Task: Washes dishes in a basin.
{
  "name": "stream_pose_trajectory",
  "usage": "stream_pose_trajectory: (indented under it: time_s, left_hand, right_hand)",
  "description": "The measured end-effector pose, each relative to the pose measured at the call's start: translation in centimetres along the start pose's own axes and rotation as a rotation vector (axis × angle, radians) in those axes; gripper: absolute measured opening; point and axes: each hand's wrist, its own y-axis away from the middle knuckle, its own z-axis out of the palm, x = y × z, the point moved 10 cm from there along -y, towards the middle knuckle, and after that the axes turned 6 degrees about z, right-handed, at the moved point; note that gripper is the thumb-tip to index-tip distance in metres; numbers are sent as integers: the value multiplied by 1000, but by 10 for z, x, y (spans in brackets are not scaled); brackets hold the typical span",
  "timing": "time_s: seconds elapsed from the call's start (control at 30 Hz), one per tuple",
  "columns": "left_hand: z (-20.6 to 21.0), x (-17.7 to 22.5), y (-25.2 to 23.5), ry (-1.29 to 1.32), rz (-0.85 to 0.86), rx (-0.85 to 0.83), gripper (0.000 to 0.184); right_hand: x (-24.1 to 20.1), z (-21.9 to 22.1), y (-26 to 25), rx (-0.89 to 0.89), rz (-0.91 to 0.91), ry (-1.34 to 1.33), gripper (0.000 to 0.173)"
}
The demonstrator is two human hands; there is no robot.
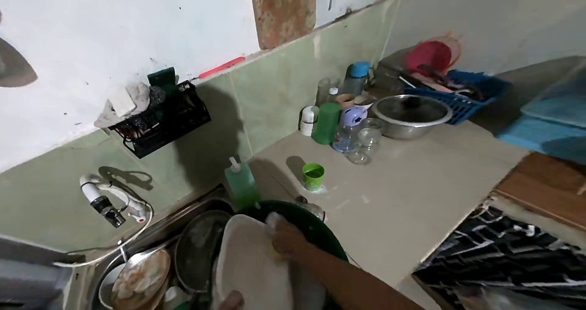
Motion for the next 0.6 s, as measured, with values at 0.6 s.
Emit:
stream_pose_trajectory:
  time_s: [0.6]
  left_hand:
    - [15, -97, -87, -200, -243, 189, 38]
  right_hand:
    - [9, 120, 54, -463, -201, 255, 55]
